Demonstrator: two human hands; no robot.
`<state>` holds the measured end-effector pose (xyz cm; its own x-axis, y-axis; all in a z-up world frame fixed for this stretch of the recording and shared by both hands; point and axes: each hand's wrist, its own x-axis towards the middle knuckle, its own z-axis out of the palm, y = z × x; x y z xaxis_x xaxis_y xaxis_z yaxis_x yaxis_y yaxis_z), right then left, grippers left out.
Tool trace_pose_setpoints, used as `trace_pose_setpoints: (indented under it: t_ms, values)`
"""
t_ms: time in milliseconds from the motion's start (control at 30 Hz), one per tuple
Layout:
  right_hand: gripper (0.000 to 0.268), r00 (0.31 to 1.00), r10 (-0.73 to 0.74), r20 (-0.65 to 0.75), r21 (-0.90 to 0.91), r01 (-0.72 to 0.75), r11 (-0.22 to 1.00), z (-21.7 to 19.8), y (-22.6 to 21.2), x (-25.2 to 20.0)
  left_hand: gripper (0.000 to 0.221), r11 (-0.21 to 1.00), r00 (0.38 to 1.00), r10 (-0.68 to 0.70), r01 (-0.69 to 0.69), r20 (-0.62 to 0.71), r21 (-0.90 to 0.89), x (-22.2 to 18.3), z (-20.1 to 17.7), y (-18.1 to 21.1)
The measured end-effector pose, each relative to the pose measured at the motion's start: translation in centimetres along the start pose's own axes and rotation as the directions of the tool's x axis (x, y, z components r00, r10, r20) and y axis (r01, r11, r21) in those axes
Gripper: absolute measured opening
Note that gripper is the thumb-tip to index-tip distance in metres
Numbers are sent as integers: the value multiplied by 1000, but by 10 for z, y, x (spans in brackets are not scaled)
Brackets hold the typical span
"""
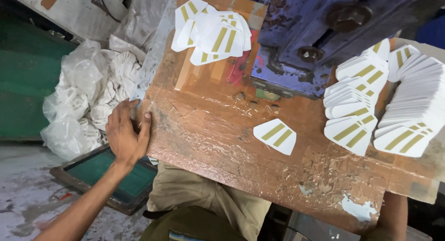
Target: Manually feeding small pieces of material into a press machine to apply an embossed or stamped pattern.
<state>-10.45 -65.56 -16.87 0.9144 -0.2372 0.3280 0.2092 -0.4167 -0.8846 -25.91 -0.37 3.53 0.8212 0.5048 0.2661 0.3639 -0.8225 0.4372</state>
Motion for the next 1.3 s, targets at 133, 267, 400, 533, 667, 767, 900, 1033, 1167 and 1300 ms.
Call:
trace_pose_setpoints:
  t_ms: [133,267,400,533,667,767,900,1033,1167,1300]
  values:
    - [13,1000,-7,-20,1,7,1000,13,1,58,45,1000,1000,24,-24,-19,-2,4,0,1]
    - [12,1000,-4,-21,-6,4,1000,4,-3,60,42,998,998,53,-54,-42,-23,0,0,0]
    - [12,999,19,-45,-28,-20,999,-27,-9,34,40,996,996,77,-79,-43,-41,-2,-2,-1]
    - [12,993,47,-104,-76,-55,996,-71,-20,-4,37,990,987,124,-130,-98,-62,-10,2,-10]
    - [14,983,67,-168,-111,-86,990,-103,-36,-42,30,972,970,177,-199,-166,-125,-15,6,-21]
    - [15,975,77,-209,-128,-106,986,-118,-103,-79,21,957,975,149,-184,-165,-224,-15,8,-28]
    - [11,952,38,-304,-54,-57,997,-83,-218,-89,9,902,967,214,-249,-136,-354,16,4,-1]
    - [7,964,-264,16,-301,257,919,1,-279,-88,10,714,938,310,-337,-155,-614,76,28,50]
    - [57,824,-207,527,-431,470,770,113,-356,-94,17,506,913,251,-407,-321,-761,158,78,92]
    - [82,742,-176,647,-495,584,643,135,-339,-92,32,642,900,40,-356,-433,-680,200,129,114]
